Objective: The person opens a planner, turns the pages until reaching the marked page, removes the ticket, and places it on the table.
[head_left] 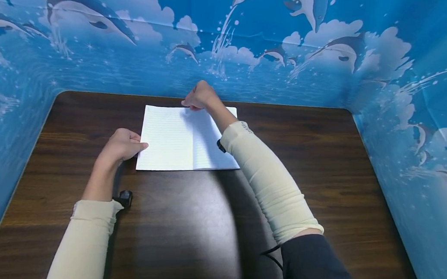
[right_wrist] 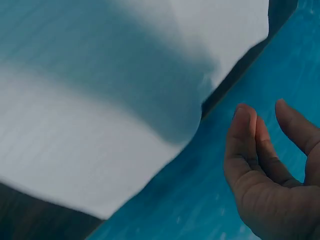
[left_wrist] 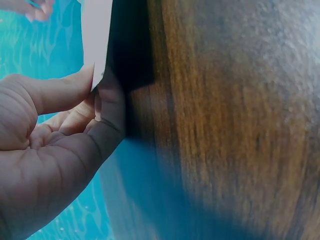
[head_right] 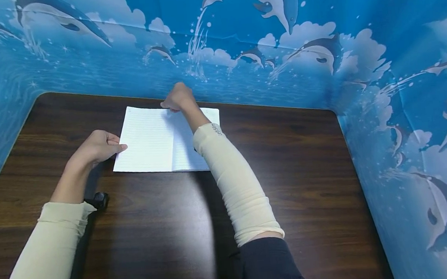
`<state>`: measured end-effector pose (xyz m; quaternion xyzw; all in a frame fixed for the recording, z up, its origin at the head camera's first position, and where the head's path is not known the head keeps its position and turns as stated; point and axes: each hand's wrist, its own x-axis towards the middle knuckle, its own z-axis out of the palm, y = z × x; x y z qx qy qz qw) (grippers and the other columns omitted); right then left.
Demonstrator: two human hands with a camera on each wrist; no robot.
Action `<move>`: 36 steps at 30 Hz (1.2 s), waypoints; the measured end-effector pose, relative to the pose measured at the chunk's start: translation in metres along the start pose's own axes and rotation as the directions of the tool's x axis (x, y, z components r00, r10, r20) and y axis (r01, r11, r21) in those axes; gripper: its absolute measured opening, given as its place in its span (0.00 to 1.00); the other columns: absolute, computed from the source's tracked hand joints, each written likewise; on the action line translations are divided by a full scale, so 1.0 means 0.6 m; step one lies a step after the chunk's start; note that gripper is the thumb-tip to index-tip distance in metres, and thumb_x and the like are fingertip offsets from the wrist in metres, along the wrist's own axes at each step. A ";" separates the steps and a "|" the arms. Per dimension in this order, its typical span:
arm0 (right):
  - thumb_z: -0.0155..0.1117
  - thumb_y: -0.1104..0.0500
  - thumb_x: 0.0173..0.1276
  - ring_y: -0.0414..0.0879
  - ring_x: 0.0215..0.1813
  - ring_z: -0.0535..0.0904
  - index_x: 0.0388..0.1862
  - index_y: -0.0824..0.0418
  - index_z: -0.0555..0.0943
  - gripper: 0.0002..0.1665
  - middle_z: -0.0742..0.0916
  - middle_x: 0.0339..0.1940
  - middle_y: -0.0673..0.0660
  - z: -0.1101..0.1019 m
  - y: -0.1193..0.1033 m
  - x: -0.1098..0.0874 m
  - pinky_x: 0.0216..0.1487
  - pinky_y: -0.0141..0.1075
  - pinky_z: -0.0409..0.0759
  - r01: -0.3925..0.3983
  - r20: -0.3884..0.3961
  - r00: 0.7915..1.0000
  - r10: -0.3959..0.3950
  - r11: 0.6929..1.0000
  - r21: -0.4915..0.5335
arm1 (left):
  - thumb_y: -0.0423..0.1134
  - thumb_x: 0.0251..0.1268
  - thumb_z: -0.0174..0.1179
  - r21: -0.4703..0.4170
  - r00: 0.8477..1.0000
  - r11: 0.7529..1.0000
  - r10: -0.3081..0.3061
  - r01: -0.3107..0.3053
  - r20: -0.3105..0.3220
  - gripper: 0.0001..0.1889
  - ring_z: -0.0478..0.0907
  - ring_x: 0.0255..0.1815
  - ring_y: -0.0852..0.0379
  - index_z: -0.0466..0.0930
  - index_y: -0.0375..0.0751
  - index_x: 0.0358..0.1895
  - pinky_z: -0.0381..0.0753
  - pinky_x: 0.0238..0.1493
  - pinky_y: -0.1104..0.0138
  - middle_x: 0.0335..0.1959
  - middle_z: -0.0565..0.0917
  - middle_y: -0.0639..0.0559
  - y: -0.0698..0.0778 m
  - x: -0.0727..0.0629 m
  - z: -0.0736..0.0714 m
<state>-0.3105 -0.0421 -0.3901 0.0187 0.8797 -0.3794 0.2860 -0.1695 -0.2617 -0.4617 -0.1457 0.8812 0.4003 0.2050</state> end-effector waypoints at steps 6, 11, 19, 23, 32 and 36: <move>0.69 0.56 0.79 0.43 0.35 0.82 0.55 0.64 0.88 0.14 0.90 0.61 0.60 -0.055 0.023 -0.002 0.63 0.39 0.85 -0.011 -0.014 1.000 0.012 1.000 0.008 | 0.36 0.79 0.61 0.010 1.000 1.000 -0.005 0.005 -0.015 0.24 0.73 0.47 0.42 0.75 0.16 0.64 0.77 0.48 0.53 0.44 0.81 0.35 0.001 -0.001 -0.002; 0.70 0.55 0.78 0.45 0.39 0.83 0.56 0.63 0.88 0.15 0.90 0.55 0.59 -0.082 0.039 -0.003 0.65 0.40 0.84 -0.087 -0.051 0.995 0.089 0.996 0.024 | 0.37 0.79 0.61 0.008 1.000 1.000 -0.005 0.005 -0.014 0.19 0.70 0.35 0.50 0.78 0.18 0.56 0.73 0.42 0.57 0.25 0.74 0.48 0.001 -0.001 -0.009; 0.72 0.54 0.76 0.42 0.35 0.82 0.75 0.59 0.77 0.31 0.85 0.37 0.53 -0.099 0.054 -0.005 0.63 0.36 0.85 -0.221 -0.110 0.969 0.221 0.975 0.015 | 0.37 0.79 0.61 -0.008 1.000 1.000 -0.009 0.009 0.015 0.16 0.59 0.22 0.58 0.72 0.34 0.30 0.66 0.32 0.60 0.13 0.62 0.57 -0.001 0.005 -0.012; 0.72 0.51 0.76 0.42 0.35 0.82 0.80 0.58 0.72 0.38 0.84 0.36 0.53 -0.103 0.066 -0.004 0.52 0.34 0.85 -0.270 -0.131 0.955 0.264 0.963 -0.025 | 0.38 0.80 0.60 -0.002 1.000 1.000 -0.013 0.013 0.028 0.14 0.65 0.28 0.53 0.77 0.30 0.36 0.70 0.37 0.58 0.15 0.64 0.56 -0.004 0.003 -0.011; 0.74 0.46 0.74 0.41 0.34 0.81 0.73 0.63 0.78 0.36 0.84 0.44 0.54 -0.080 0.116 -0.004 0.33 0.29 0.79 -0.291 -0.248 0.940 0.236 0.933 -0.213 | 0.39 0.80 0.60 0.003 1.000 1.000 -0.004 0.004 0.010 0.15 0.67 0.33 0.50 0.77 0.28 0.37 0.70 0.39 0.56 0.23 0.69 0.51 -0.003 -0.004 -0.005; 0.77 0.45 0.71 0.43 0.39 0.84 0.67 0.64 0.82 0.35 0.84 0.40 0.54 -0.071 0.137 -0.003 0.34 0.32 0.78 -0.302 -0.275 0.932 0.235 0.924 -0.235 | 0.38 0.80 0.60 -0.006 1.000 1.000 -0.011 0.011 0.006 0.14 0.67 0.31 0.51 0.79 0.25 0.41 0.70 0.38 0.57 0.21 0.70 0.51 0.003 -0.001 0.001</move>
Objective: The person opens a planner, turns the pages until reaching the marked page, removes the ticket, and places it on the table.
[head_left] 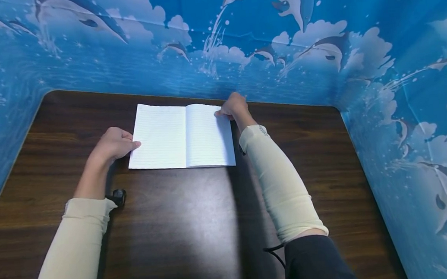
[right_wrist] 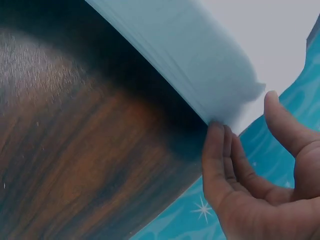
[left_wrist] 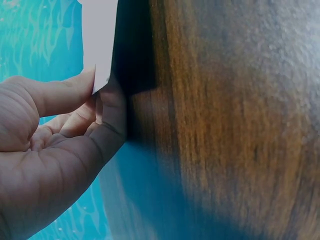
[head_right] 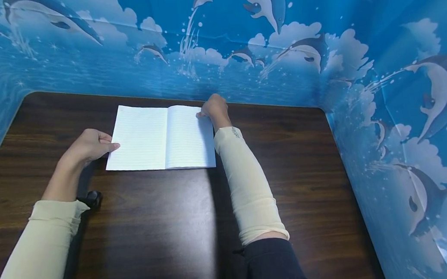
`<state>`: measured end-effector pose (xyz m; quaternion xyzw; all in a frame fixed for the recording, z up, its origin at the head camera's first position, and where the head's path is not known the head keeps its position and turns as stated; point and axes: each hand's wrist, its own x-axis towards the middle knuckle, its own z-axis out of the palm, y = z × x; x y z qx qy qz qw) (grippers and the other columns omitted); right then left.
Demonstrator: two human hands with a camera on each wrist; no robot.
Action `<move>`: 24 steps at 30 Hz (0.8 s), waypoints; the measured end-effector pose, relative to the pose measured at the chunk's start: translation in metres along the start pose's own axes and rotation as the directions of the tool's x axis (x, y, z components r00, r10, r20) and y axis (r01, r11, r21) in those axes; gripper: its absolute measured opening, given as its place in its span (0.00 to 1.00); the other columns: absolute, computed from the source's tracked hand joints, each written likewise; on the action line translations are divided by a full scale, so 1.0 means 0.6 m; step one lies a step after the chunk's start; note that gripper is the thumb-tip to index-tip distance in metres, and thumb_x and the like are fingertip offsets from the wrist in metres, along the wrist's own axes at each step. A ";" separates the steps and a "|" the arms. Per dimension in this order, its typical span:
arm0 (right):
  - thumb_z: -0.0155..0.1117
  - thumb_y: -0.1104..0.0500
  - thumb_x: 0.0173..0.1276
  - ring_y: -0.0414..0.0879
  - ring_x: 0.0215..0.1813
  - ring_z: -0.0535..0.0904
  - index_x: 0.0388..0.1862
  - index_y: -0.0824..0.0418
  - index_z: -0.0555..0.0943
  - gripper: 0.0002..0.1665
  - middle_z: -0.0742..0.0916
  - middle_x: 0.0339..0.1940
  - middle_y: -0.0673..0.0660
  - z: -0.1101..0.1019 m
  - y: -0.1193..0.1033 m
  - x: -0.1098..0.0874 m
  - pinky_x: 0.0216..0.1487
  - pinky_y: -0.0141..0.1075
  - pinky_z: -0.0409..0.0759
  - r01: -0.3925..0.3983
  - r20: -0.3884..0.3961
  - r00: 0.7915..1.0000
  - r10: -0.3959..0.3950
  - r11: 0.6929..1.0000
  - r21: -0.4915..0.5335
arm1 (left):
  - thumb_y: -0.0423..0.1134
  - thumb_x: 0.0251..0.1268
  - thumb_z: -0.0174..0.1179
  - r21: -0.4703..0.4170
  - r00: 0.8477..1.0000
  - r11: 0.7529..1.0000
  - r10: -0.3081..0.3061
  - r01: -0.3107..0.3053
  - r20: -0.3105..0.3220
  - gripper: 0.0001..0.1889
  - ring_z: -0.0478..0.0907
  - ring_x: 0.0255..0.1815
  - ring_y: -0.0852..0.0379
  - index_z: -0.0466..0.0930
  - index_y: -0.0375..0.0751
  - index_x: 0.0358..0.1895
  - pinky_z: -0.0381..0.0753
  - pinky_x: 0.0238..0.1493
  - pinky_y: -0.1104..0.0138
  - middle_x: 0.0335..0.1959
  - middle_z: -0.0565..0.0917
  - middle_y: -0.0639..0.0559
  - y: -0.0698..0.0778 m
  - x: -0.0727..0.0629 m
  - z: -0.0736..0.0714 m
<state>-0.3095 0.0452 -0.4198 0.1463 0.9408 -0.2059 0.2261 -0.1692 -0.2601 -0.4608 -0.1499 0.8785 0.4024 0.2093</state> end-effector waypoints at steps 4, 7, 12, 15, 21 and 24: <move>0.80 0.47 0.68 0.49 0.59 0.87 0.69 0.62 0.82 0.35 0.88 0.59 0.56 0.017 -0.002 0.005 0.56 0.37 0.85 0.001 -0.047 0.999 -0.003 0.999 -0.043 | 0.38 0.79 0.61 0.001 1.000 1.000 -0.004 0.004 -0.005 0.15 0.69 0.35 0.50 0.80 0.23 0.49 0.71 0.40 0.57 0.25 0.71 0.50 -0.001 0.001 0.000; 0.83 0.51 0.66 0.53 0.64 0.85 0.68 0.60 0.82 0.35 0.87 0.67 0.57 0.027 -0.002 0.015 0.63 0.41 0.85 0.023 -0.088 0.996 -0.029 0.997 -0.067 | 0.38 0.79 0.61 0.000 1.000 1.000 0.001 -0.001 -0.007 0.17 0.69 0.36 0.49 0.80 0.21 0.53 0.71 0.40 0.57 0.26 0.71 0.49 -0.001 0.000 -0.002; 0.83 0.57 0.65 0.53 0.59 0.87 0.64 0.60 0.85 0.29 0.88 0.63 0.59 0.037 0.001 0.026 0.55 0.42 0.87 0.051 -0.117 0.991 -0.057 0.998 -0.046 | 0.38 0.80 0.60 0.006 1.000 1.000 0.006 -0.006 0.009 0.21 0.69 0.36 0.49 0.77 0.20 0.60 0.72 0.44 0.56 0.23 0.69 0.51 -0.002 0.000 -0.004; 0.83 0.58 0.65 0.53 0.60 0.87 0.66 0.60 0.83 0.32 0.88 0.65 0.59 0.037 0.002 0.024 0.56 0.42 0.87 0.052 -0.123 0.991 -0.056 0.998 -0.034 | 0.38 0.80 0.60 0.004 1.000 1.000 0.002 -0.002 0.013 0.21 0.69 0.35 0.50 0.77 0.19 0.60 0.72 0.44 0.55 0.21 0.68 0.53 -0.001 0.000 -0.005; 0.82 0.56 0.67 0.54 0.68 0.83 0.71 0.61 0.78 0.37 0.84 0.69 0.60 0.033 0.005 0.015 0.66 0.44 0.83 0.012 -0.112 0.994 -0.009 1.000 0.023 | 0.38 0.80 0.61 0.013 1.000 1.000 -0.007 0.007 0.013 0.21 0.71 0.37 0.48 0.78 0.19 0.60 0.72 0.42 0.57 0.26 0.74 0.48 0.002 0.002 -0.004; 0.81 0.57 0.68 0.53 0.70 0.81 0.73 0.60 0.77 0.37 0.83 0.71 0.59 0.031 0.004 0.012 0.67 0.42 0.83 -0.006 -0.091 0.996 0.011 0.999 0.050 | 0.38 0.80 0.61 0.014 1.000 1.000 -0.006 0.006 0.006 0.21 0.71 0.40 0.46 0.78 0.19 0.59 0.73 0.43 0.56 0.30 0.76 0.45 0.001 0.003 -0.004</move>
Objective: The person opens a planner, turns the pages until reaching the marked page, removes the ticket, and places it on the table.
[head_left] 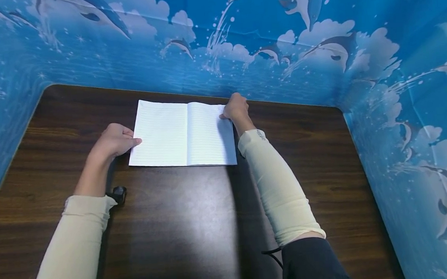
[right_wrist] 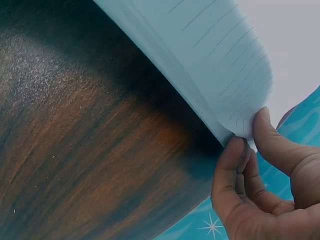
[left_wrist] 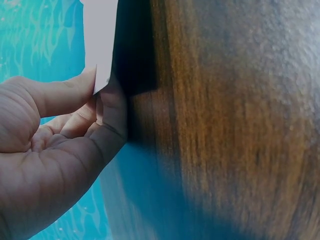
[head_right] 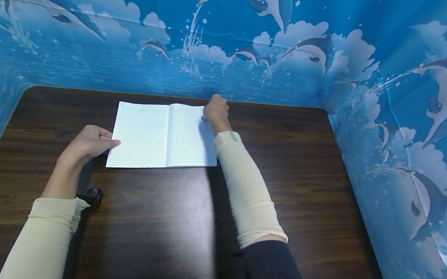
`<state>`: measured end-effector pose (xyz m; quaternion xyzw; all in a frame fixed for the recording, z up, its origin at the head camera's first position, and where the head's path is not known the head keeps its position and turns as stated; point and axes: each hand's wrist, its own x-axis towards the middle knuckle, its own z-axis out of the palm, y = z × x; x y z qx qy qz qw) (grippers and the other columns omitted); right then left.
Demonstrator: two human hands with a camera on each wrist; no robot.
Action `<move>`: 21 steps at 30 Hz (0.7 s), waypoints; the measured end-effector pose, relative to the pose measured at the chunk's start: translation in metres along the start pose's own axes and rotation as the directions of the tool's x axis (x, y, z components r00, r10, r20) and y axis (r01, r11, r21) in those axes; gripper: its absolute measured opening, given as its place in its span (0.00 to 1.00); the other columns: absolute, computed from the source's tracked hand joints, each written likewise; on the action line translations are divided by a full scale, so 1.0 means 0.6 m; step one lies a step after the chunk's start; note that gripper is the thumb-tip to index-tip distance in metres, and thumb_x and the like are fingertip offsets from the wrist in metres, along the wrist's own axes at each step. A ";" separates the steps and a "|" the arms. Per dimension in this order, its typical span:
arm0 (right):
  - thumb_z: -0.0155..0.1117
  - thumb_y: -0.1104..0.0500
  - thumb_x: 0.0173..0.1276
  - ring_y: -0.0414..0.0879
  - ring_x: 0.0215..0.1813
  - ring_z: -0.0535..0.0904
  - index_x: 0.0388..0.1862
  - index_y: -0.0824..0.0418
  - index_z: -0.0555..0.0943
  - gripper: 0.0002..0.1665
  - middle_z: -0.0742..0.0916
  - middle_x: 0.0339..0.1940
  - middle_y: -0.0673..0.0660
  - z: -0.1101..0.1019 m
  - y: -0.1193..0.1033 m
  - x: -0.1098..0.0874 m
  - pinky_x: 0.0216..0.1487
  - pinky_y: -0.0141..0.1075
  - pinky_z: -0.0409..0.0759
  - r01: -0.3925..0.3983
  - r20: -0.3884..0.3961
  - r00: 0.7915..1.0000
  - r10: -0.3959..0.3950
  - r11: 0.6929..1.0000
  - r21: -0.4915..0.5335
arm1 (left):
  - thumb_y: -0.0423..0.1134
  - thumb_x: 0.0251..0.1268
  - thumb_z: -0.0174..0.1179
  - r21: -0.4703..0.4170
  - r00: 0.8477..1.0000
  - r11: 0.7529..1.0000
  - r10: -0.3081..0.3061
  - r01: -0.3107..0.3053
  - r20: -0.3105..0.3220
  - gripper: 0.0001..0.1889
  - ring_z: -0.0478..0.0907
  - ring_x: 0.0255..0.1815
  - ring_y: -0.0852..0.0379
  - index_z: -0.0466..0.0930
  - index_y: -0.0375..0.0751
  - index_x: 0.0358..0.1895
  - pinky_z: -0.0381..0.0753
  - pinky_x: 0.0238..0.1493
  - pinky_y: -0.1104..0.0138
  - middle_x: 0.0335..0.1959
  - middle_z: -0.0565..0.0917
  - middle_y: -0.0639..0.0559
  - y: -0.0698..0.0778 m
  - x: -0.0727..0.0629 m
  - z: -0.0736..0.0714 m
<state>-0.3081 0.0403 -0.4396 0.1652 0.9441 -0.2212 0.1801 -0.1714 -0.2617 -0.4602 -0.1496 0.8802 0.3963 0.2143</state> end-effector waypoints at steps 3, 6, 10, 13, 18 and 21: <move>0.79 0.57 0.69 0.52 0.71 0.80 0.75 0.58 0.76 0.37 0.83 0.72 0.58 -0.002 -0.002 -0.001 0.67 0.41 0.82 -0.007 0.015 1.000 0.007 1.000 0.002 | 0.38 0.80 0.61 0.000 1.000 1.000 0.003 -0.003 -0.004 0.20 0.70 0.38 0.48 0.78 0.20 0.57 0.73 0.42 0.56 0.27 0.74 0.49 0.000 0.000 0.000; 0.77 0.58 0.72 0.51 0.69 0.81 0.72 0.59 0.78 0.32 0.84 0.71 0.58 -0.002 -0.004 -0.005 0.67 0.42 0.82 0.002 0.026 1.000 -0.002 1.000 -0.012 | 0.38 0.80 0.60 0.001 1.000 1.000 0.001 -0.001 -0.001 0.18 0.69 0.34 0.50 0.79 0.21 0.55 0.72 0.41 0.57 0.21 0.70 0.52 0.000 0.000 0.001; 0.70 0.59 0.77 0.50 0.60 0.82 0.65 0.59 0.81 0.20 0.85 0.68 0.57 -0.007 -0.007 -0.011 0.60 0.41 0.83 0.023 0.044 0.999 -0.021 0.999 -0.049 | 0.38 0.80 0.60 0.000 1.000 1.000 0.002 -0.002 -0.008 0.21 0.72 0.41 0.45 0.78 0.18 0.59 0.74 0.45 0.55 0.31 0.77 0.44 0.000 0.000 0.000; 0.65 0.59 0.79 0.50 0.53 0.82 0.64 0.60 0.82 0.17 0.85 0.66 0.58 -0.016 -0.008 -0.012 0.54 0.40 0.84 0.036 0.082 0.996 -0.030 0.997 -0.069 | 0.37 0.80 0.60 -0.005 1.000 1.000 0.002 -0.003 -0.012 0.23 0.73 0.48 0.42 0.76 0.17 0.63 0.76 0.49 0.52 0.41 0.79 0.38 0.000 0.000 0.001; 0.62 0.60 0.79 0.49 0.42 0.87 0.67 0.65 0.80 0.21 0.84 0.65 0.61 -0.040 -0.014 -0.009 0.54 0.39 0.89 0.051 0.195 0.980 -0.038 0.996 -0.066 | 0.38 0.82 0.58 -0.008 1.000 1.000 -0.009 0.009 0.002 0.25 0.72 0.54 0.38 0.74 0.17 0.67 0.77 0.56 0.45 0.54 0.79 0.28 -0.002 0.001 0.002; 0.62 0.60 0.79 0.45 0.34 0.86 0.68 0.65 0.80 0.22 0.84 0.64 0.60 -0.053 -0.018 -0.009 0.54 0.37 0.89 0.042 0.247 0.969 -0.022 0.996 -0.075 | 0.38 0.82 0.57 -0.010 1.000 1.000 -0.017 0.017 0.011 0.26 0.70 0.58 0.36 0.72 0.17 0.68 0.76 0.60 0.41 0.61 0.75 0.24 -0.004 0.001 0.002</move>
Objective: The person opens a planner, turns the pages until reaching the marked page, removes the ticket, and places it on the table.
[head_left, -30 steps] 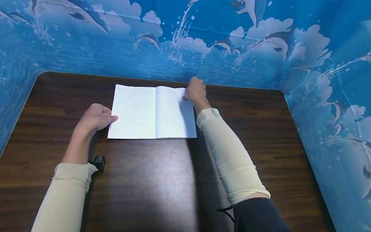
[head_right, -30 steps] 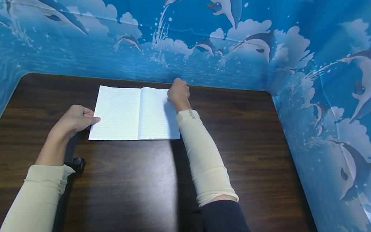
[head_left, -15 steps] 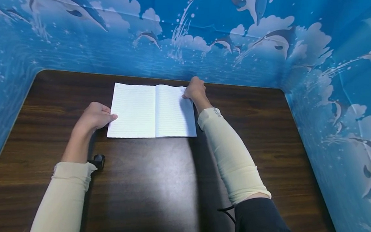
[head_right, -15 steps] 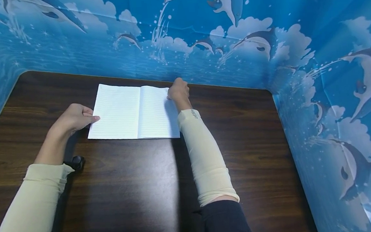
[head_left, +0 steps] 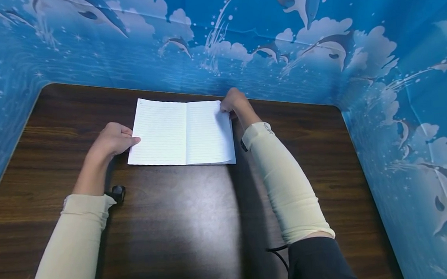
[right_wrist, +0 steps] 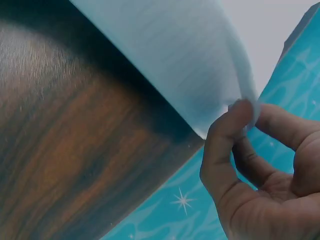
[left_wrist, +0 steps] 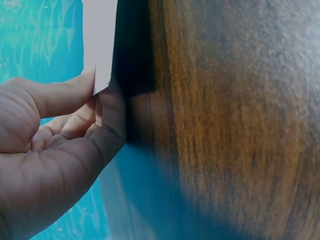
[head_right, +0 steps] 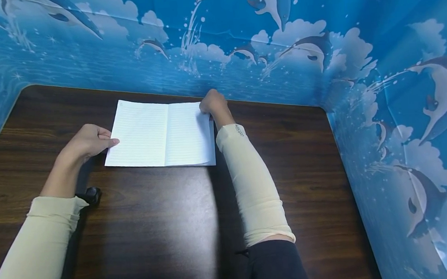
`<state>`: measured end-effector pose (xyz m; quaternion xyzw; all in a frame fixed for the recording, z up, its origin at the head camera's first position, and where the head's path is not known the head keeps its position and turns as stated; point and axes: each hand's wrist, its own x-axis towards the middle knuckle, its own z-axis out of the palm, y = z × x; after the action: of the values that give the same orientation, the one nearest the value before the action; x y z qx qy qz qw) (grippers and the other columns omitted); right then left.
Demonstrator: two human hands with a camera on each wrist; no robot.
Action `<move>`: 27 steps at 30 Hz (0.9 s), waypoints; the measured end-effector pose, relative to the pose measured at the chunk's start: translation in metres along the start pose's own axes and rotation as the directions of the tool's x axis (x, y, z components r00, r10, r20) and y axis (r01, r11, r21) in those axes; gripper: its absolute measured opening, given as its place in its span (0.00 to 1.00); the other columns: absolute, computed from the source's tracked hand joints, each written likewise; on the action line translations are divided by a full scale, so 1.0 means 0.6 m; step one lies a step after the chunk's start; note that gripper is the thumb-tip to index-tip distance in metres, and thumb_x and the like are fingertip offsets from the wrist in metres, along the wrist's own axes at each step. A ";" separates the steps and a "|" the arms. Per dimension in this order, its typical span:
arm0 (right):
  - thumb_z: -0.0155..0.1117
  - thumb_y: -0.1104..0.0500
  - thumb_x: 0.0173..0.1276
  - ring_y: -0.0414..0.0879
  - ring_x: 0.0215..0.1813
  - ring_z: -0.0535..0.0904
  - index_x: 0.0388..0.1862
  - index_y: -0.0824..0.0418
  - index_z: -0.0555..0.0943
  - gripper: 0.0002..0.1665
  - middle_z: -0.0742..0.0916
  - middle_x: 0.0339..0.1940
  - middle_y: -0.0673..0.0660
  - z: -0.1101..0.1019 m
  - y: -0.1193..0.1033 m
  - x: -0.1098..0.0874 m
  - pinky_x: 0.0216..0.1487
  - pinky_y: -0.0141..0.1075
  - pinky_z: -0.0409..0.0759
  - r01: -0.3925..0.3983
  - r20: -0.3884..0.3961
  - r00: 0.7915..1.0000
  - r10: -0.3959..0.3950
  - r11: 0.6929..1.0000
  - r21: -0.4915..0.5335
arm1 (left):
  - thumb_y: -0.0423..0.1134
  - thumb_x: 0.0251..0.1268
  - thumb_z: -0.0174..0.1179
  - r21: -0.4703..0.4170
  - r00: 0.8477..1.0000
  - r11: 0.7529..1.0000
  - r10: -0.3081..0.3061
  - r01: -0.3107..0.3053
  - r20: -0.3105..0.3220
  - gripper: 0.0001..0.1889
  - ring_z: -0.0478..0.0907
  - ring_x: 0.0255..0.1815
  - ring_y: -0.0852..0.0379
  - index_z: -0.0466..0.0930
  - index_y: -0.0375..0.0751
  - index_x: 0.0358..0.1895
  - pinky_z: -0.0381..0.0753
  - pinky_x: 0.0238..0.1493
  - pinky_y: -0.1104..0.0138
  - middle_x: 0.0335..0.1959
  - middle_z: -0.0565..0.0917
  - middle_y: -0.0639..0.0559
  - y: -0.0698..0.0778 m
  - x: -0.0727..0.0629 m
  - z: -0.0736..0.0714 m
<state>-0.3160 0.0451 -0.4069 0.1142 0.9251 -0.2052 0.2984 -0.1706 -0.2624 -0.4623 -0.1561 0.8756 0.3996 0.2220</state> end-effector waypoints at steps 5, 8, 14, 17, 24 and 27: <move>0.67 0.59 0.79 0.42 0.34 0.84 0.73 0.63 0.77 0.27 0.82 0.68 0.59 -0.012 -0.003 -0.006 0.53 0.33 0.88 -0.049 0.040 0.998 0.047 0.998 0.043 | 0.39 0.82 0.57 -0.001 1.000 1.000 -0.010 0.010 0.006 0.26 0.70 0.60 0.35 0.72 0.18 0.68 0.75 0.61 0.41 0.61 0.74 0.25 -0.004 -0.001 -0.001; 0.71 0.58 0.76 0.44 0.44 0.86 0.75 0.62 0.74 0.32 0.82 0.67 0.58 -0.016 0.003 -0.006 0.58 0.34 0.87 -0.075 0.035 0.997 0.071 0.991 0.112 | 0.39 0.82 0.57 -0.002 1.000 1.000 -0.009 0.009 0.006 0.25 0.70 0.60 0.35 0.73 0.18 0.68 0.76 0.60 0.41 0.63 0.74 0.25 -0.005 -0.001 0.001; 0.77 0.60 0.70 0.47 0.56 0.86 0.76 0.62 0.73 0.39 0.81 0.70 0.58 -0.019 0.019 0.005 0.58 0.34 0.87 -0.098 0.011 0.995 0.098 0.963 0.251 | 0.39 0.82 0.57 -0.007 1.000 1.000 0.002 -0.002 0.008 0.25 0.70 0.61 0.35 0.73 0.18 0.69 0.75 0.62 0.40 0.64 0.74 0.24 -0.006 -0.001 0.000; 0.78 0.60 0.69 0.47 0.58 0.86 0.77 0.61 0.72 0.41 0.81 0.70 0.58 -0.020 0.022 0.010 0.58 0.34 0.87 -0.117 0.003 0.993 0.122 0.948 0.297 | 0.39 0.82 0.56 -0.010 1.000 1.000 0.001 -0.001 0.014 0.26 0.69 0.64 0.33 0.71 0.18 0.70 0.73 0.67 0.37 0.69 0.72 0.22 -0.003 -0.002 -0.001; 0.77 0.60 0.70 0.47 0.49 0.88 0.74 0.61 0.77 0.35 0.84 0.65 0.58 -0.025 0.029 0.014 0.55 0.36 0.89 -0.100 -0.016 0.993 0.114 0.924 0.368 | 0.38 0.82 0.57 -0.012 1.000 1.000 -0.012 0.012 0.009 0.26 0.70 0.65 0.32 0.71 0.18 0.70 0.73 0.67 0.37 0.69 0.72 0.21 0.001 -0.003 0.000; 0.77 0.59 0.70 0.47 0.42 0.88 0.68 0.63 0.82 0.29 0.86 0.59 0.59 -0.029 0.032 0.008 0.56 0.37 0.89 -0.054 -0.032 0.997 0.071 0.924 0.377 | 0.38 0.82 0.57 -0.015 1.000 1.000 -0.011 0.011 0.009 0.26 0.70 0.65 0.32 0.71 0.18 0.70 0.73 0.67 0.37 0.69 0.71 0.21 0.000 -0.001 0.000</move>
<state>-0.3224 0.0706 -0.4029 0.2033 0.8710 -0.3665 0.2563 -0.1701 -0.2622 -0.4619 -0.1607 0.8708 0.4056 0.2267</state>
